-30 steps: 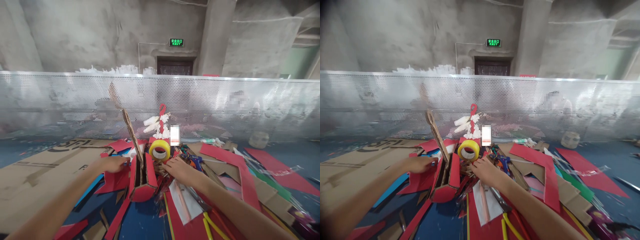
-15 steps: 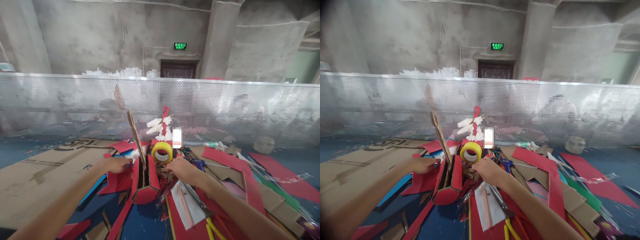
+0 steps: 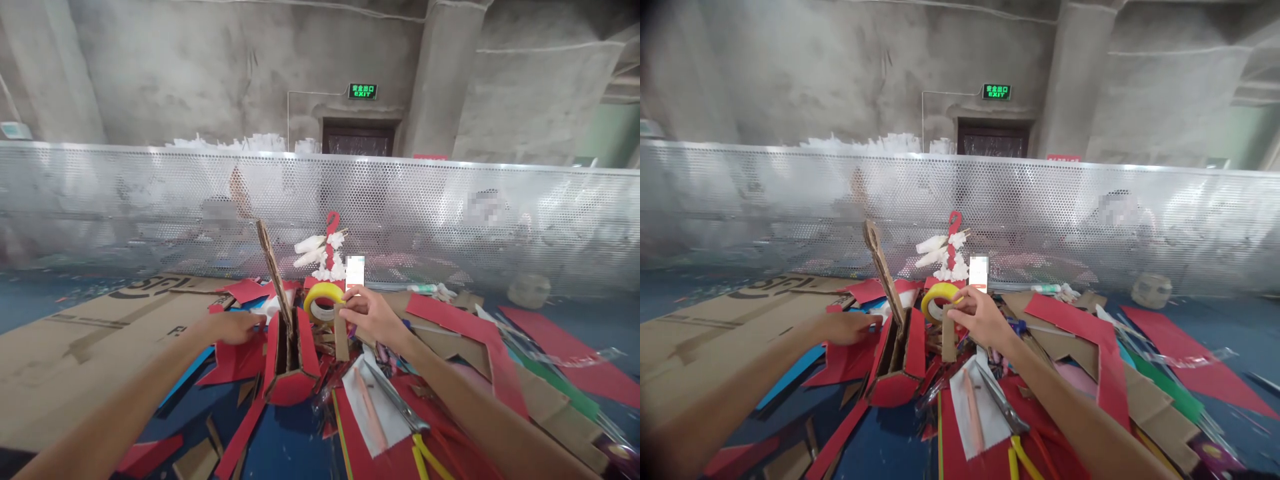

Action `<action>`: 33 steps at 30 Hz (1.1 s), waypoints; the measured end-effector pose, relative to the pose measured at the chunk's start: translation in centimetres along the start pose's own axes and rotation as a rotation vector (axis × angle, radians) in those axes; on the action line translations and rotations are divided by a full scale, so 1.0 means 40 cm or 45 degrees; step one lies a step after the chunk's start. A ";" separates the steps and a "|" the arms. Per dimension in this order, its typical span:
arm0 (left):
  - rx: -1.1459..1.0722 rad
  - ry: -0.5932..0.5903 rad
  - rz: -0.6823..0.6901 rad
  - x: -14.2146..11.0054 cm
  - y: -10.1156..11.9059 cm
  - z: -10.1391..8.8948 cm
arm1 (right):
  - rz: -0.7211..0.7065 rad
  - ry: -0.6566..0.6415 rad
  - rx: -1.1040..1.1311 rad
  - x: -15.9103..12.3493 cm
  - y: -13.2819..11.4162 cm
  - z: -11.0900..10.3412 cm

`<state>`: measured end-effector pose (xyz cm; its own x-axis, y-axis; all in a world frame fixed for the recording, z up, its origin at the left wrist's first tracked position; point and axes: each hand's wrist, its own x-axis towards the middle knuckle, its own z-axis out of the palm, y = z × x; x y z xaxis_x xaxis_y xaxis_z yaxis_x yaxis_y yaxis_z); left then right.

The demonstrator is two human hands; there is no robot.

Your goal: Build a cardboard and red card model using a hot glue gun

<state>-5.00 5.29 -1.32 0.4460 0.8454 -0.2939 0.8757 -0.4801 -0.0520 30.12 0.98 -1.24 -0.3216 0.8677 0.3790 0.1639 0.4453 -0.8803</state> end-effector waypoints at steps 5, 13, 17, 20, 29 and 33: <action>0.004 -0.003 -0.006 0.003 -0.003 0.000 | -0.018 -0.018 0.040 -0.001 0.000 -0.012; -0.107 0.062 0.053 0.013 -0.023 0.017 | -0.072 0.116 0.078 0.020 -0.006 -0.065; -0.131 0.078 0.027 0.017 -0.030 0.022 | -0.184 0.029 -0.387 0.014 -0.016 -0.106; -0.162 0.103 0.049 0.024 -0.039 0.030 | -0.141 -0.391 -0.937 -0.008 -0.011 -0.118; -0.091 0.108 0.047 0.037 -0.063 0.048 | -0.221 -0.663 -1.767 -0.041 0.018 -0.060; -0.201 0.270 0.093 0.045 -0.067 0.042 | -0.348 -0.638 -1.868 -0.047 -0.031 -0.039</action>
<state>-6.86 7.69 -3.32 0.5233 0.8479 -0.0842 0.8503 -0.5132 0.1164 31.97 -0.87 -0.41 -0.7072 0.7022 0.0825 0.6819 0.6466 0.3421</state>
